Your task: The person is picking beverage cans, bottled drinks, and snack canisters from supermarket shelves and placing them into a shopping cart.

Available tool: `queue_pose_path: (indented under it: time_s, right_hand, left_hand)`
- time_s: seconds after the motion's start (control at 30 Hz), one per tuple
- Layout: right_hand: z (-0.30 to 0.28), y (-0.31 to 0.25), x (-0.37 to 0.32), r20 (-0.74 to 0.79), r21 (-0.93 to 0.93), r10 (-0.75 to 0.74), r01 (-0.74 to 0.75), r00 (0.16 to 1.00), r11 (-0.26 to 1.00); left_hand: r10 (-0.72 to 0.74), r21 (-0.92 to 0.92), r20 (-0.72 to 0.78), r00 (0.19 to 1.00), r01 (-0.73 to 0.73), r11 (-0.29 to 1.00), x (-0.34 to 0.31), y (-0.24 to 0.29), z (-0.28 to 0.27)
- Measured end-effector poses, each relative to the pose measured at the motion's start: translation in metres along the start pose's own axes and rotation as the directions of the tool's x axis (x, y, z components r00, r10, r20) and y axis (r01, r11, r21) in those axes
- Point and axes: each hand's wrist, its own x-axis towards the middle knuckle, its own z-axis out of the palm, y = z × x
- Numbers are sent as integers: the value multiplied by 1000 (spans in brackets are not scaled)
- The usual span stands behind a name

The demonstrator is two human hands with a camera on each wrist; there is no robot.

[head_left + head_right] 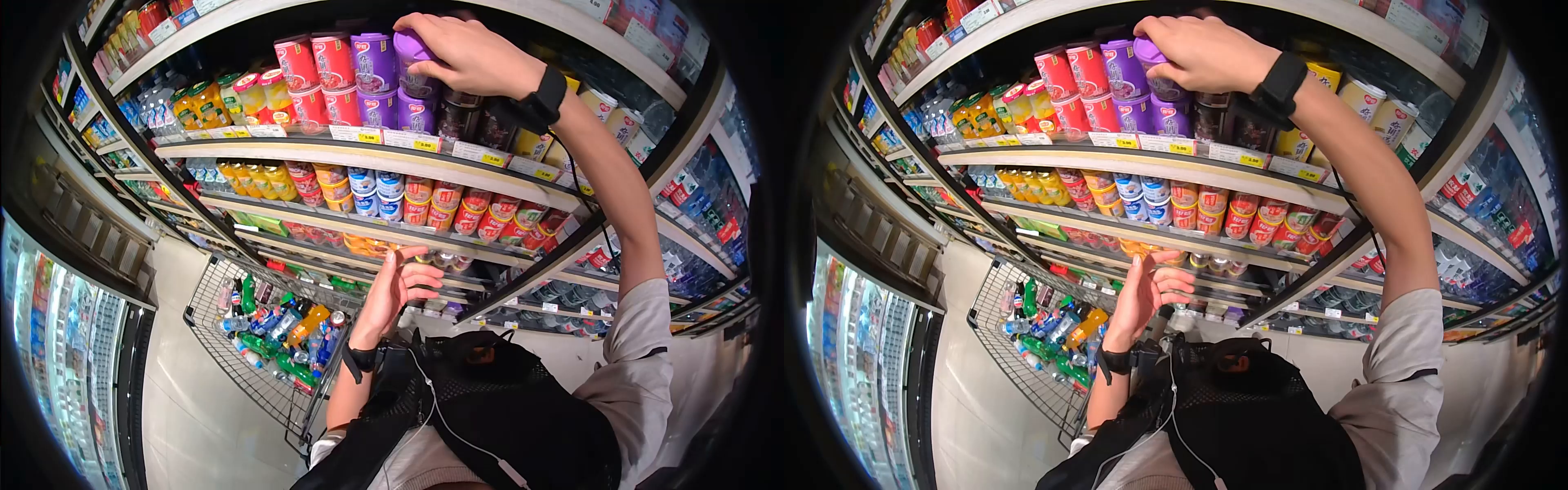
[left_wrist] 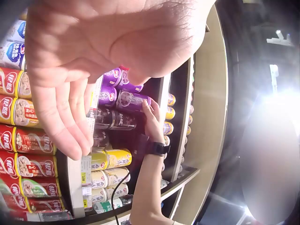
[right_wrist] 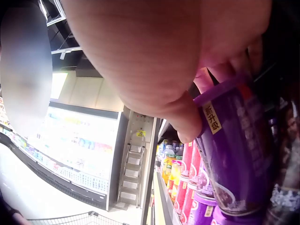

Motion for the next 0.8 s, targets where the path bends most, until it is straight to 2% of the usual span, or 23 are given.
queue_pose_path:
  time_s: [0.17,0.23,0.27,0.4,0.47,0.57,0.7,0.8]
  right_hand:
    - [2,11,13,144,46,129,-137,981,990]
    - [0,14,19,328,-3,273,-288,904,958]
    - [3,17,19,273,-10,211,-217,939,976]
    - [-2,15,17,316,48,237,-265,919,963]
    - [-5,18,13,209,137,127,-157,970,978]
    - [-19,15,13,276,165,108,-158,955,974]
    - [-5,24,15,238,169,110,-152,965,974]
    - [-12,12,15,277,155,162,-210,947,965]
  left_hand:
    - [-26,53,-5,1000,26,998,1,-3,0]
    - [-26,64,-6,1000,27,998,0,-2,1]
    - [-23,72,-9,1000,24,997,-1,-2,1]
    - [-37,71,-25,999,38,997,-2,-6,-1]
    - [-38,75,-33,999,40,996,-2,-6,-2]
    - [-34,84,-25,999,36,996,-1,-4,-1]
    - [-42,85,-39,998,45,995,-3,-5,-2]
    - [-22,44,-76,997,25,999,-11,-12,-5]
